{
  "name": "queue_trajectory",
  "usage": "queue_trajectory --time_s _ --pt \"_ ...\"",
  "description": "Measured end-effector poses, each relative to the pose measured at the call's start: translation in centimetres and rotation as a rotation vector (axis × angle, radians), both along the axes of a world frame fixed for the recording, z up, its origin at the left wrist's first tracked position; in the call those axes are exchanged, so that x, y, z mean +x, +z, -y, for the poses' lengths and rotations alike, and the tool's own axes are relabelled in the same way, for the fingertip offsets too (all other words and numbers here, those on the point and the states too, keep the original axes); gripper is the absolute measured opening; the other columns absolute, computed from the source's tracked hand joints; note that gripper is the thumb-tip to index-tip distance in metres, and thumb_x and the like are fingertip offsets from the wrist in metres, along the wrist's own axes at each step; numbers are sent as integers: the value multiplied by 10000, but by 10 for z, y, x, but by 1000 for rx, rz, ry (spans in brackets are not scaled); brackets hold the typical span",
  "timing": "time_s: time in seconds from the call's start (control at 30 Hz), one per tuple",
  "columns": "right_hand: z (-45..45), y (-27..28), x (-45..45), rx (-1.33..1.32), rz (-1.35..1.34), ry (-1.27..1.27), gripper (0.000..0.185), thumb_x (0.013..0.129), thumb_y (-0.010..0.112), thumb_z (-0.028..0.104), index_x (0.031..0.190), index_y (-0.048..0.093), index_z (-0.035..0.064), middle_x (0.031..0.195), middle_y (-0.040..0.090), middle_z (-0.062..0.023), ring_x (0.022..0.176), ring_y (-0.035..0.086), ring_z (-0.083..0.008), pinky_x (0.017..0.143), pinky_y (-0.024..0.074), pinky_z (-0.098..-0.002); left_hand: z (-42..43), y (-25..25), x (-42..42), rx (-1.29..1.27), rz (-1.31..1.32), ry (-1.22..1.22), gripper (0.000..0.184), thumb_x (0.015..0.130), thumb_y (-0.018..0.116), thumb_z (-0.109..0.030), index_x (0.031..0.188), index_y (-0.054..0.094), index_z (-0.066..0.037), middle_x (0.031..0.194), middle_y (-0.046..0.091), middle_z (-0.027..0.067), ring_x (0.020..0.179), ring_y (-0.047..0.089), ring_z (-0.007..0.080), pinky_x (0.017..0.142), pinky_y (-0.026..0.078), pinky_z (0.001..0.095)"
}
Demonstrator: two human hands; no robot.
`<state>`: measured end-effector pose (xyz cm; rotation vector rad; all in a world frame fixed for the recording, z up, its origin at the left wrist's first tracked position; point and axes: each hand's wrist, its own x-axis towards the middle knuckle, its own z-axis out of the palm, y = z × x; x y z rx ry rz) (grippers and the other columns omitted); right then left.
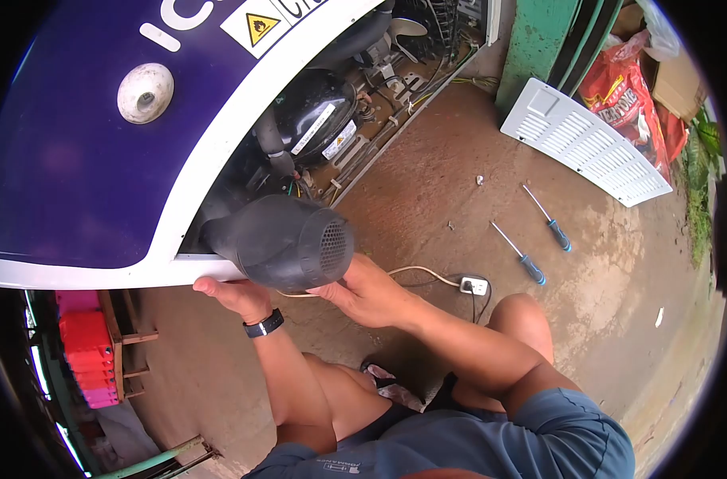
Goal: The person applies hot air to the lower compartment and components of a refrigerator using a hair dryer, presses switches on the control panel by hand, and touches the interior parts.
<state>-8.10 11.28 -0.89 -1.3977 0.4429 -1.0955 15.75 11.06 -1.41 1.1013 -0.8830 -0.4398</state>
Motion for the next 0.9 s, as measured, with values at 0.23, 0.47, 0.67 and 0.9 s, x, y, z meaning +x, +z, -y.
queue_trajectory --time_s 0.23,0.47,0.67,0.9 --pt "2 -3 2 -44 -3 0 443 1008 613 256 1361 500 13 1351 576 -210 1256 551 -414 1044 446 -461 -2 -10 12 39 -67 -49 1175 810 419 -910 1503 249 24 1468 393 185 1347 426 313 1116 399 458" --pt "1 -2 3 -56 76 -76 268 982 649 196 1179 604 19 1117 645 -164 1022 618 -350 898 493 -427 -2 -5 4 48 -83 -43 1180 803 445 -906 1511 246 17 1481 384 188 1353 421 315 1118 401 460" --pt "2 -2 3 -63 85 -88 267 976 655 192 1177 602 23 1122 643 -167 1029 616 -362 893 492 -437 0 -1 -3 28 -36 11 1170 813 433 -903 1517 248 13 1476 395 190 1337 447 314 1119 414 451" --pt "4 -3 -2 -63 -13 -8 433 1009 615 272 1346 516 19 1331 589 -201 1233 566 -398 1037 452 -446 -1 -5 4 33 -56 14 1171 808 443 -901 1507 274 22 1470 406 194 1338 444 309 1110 423 450"
